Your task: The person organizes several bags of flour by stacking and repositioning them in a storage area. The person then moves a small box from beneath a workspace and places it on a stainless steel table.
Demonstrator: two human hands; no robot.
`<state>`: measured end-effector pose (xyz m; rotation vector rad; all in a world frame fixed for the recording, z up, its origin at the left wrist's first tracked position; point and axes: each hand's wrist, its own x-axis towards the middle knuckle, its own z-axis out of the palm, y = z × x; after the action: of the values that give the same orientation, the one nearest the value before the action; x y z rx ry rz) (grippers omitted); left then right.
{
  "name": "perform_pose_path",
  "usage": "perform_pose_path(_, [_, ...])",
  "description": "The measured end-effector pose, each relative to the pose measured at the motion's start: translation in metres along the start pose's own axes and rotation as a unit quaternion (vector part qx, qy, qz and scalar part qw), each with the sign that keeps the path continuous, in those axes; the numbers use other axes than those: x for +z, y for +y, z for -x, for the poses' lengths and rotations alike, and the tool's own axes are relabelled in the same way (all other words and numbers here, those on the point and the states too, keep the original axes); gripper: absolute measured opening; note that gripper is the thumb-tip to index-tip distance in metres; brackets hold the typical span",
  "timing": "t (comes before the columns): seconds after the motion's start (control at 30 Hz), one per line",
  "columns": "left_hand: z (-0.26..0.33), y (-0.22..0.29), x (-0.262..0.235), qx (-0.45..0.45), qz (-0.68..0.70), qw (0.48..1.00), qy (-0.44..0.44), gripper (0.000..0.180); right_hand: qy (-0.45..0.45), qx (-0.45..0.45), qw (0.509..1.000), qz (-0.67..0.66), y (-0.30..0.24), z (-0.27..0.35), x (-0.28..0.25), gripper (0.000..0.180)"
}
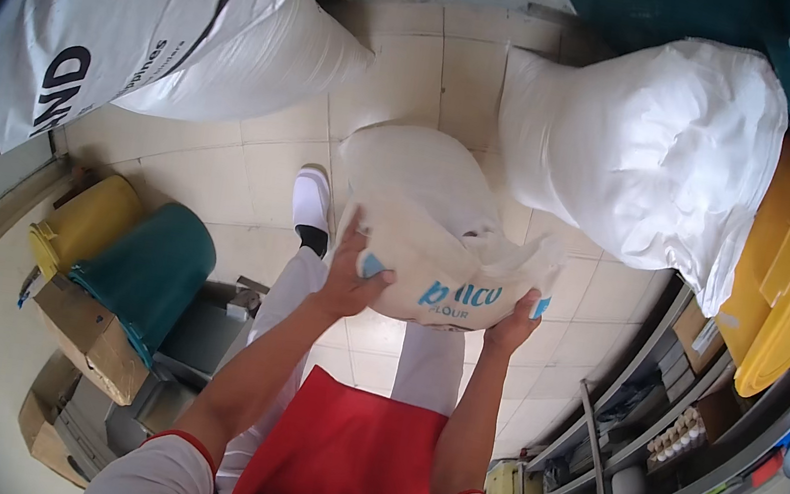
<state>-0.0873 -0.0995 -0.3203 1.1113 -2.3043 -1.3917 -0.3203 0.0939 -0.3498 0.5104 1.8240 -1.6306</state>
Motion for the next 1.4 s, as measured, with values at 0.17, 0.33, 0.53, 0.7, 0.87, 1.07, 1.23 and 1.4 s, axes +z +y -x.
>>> perform_pose_path(0.17, [-0.014, 0.036, -0.015, -0.310, 0.362, 0.857, 0.195, 0.048, -0.074, -0.001, 0.991, -0.107, -0.039, 0.010, 0.022, 0.058])
perform_pose_path(0.33, [0.067, 0.015, -0.057, -0.454, 0.142, 0.870, 0.126, 0.065, -0.101, 0.106, 0.988, -0.045, -0.027, 0.110, 0.016, 0.054])
perform_pose_path(0.53, [0.043, 0.081, -0.151, -0.436, 0.401, 0.759, 0.270, 0.084, -0.054, 0.090, 0.994, -0.002, -0.098, 0.158, 0.057, 0.045])
perform_pose_path(0.7, [0.087, 0.178, -0.220, -0.383, 0.186, 0.883, 0.199, 0.089, -0.107, -0.008, 0.993, 0.041, -0.211, 0.256, 0.073, 0.041])
perform_pose_path(0.87, [0.126, 0.333, -0.374, -0.247, 0.243, 0.935, 0.077, 0.077, -0.114, -0.149, 0.982, 0.004, -0.310, 0.385, 0.093, 0.040])
perform_pose_path(1.07, [0.092, 0.491, -0.543, 0.020, 0.310, 0.935, 0.171, 0.050, -0.072, -0.450, 0.885, -0.095, -0.505, 0.570, 0.159, 0.043])
perform_pose_path(1.23, [0.127, 0.668, -0.698, 0.420, 0.407, 0.798, 0.143, 0.044, -0.108, -0.652, 0.700, -0.273, -0.660, 0.697, 0.194, 0.050])
perform_pose_path(1.4, [0.092, 0.788, -0.813, 0.658, 0.352, 0.617, 0.252, 0.047, -0.138, -0.732, 0.590, -0.312, -0.770, 0.772, 0.284, 0.053])
